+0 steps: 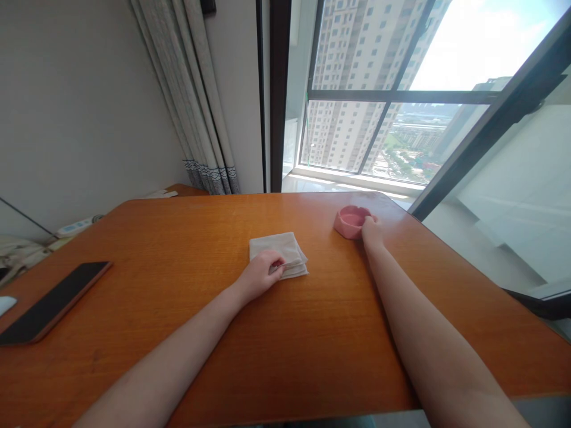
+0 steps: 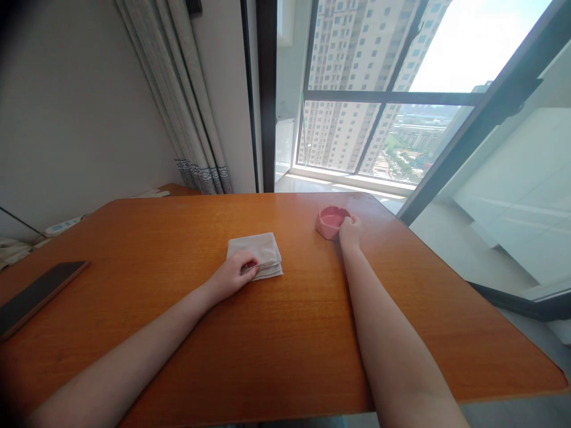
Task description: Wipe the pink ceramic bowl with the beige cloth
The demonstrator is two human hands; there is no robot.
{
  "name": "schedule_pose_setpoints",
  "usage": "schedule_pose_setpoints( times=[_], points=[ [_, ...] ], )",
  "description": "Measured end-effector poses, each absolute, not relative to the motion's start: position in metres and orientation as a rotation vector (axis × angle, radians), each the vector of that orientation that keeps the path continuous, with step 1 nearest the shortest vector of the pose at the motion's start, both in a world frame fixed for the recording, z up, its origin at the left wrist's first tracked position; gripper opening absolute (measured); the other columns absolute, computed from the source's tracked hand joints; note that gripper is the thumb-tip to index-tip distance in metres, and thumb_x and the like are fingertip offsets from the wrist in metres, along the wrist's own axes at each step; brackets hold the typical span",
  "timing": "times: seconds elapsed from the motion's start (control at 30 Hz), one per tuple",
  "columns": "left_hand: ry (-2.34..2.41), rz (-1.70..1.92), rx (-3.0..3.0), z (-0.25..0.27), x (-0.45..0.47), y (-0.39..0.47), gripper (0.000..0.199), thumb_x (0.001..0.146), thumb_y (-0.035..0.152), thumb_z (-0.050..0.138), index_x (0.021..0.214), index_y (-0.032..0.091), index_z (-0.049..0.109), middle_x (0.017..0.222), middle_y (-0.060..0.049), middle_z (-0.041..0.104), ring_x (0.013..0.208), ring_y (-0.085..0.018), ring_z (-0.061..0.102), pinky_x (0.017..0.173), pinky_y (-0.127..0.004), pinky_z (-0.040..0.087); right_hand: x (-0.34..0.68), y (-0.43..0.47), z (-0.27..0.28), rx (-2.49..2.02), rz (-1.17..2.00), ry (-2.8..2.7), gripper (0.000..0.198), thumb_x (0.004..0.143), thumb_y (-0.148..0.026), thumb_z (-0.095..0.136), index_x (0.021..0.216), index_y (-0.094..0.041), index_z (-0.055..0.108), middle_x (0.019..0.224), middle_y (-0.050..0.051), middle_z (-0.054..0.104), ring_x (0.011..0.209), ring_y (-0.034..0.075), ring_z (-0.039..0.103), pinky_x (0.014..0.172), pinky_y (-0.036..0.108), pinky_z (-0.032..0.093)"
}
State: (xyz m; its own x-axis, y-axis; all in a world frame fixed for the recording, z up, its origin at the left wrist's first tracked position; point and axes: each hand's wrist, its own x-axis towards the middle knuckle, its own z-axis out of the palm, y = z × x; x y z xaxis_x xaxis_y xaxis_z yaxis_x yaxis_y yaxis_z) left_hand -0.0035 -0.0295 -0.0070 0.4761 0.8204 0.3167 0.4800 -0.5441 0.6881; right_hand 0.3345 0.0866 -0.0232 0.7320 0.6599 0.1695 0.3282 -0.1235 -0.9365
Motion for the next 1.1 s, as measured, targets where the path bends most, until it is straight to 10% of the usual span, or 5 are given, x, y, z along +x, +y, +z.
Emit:
schedule_pose_setpoints(
  times=[0.33,0.9,1.1],
  points=[
    [1.121,0.759,2.272,-0.007,-0.004,-0.03,0.017,0.083,0.029,0.048,0.082,0.017,0.059,0.082,-0.005,0.06,0.078,-0.017,0.053,0.074,-0.029,0.04,0.331,0.083,-0.021,-1.963,0.265,-0.816,0.037,0.078,-0.021,0.035,0.102,-0.018,0.062,0.109,0.009,0.063,0.11,0.025,0.052,0.107,0.047,0.021],
    [1.242,1.403,1.784,-0.007,-0.002,-0.029,0.016,0.09,0.033,0.038,0.092,0.019,0.045,0.082,-0.002,0.052,0.074,-0.014,0.05,0.07,-0.027,0.041,0.312,0.066,0.003,-2.004,0.045,-0.832,0.05,0.089,-0.026,0.024,0.131,-0.004,0.041,0.131,0.025,0.045,0.123,0.032,0.04,0.101,0.051,0.028],
    [1.35,1.635,1.46,-0.007,-0.007,-0.023,0.012,0.089,0.03,0.04,0.094,0.02,0.044,0.084,-0.001,0.051,0.077,-0.013,0.049,0.073,-0.026,0.04,0.218,0.022,0.023,-1.604,-0.207,-1.695,0.048,0.092,-0.027,0.025,0.139,-0.018,0.033,0.142,0.012,0.038,0.133,0.023,0.027,0.11,0.044,0.016]
  ],
)
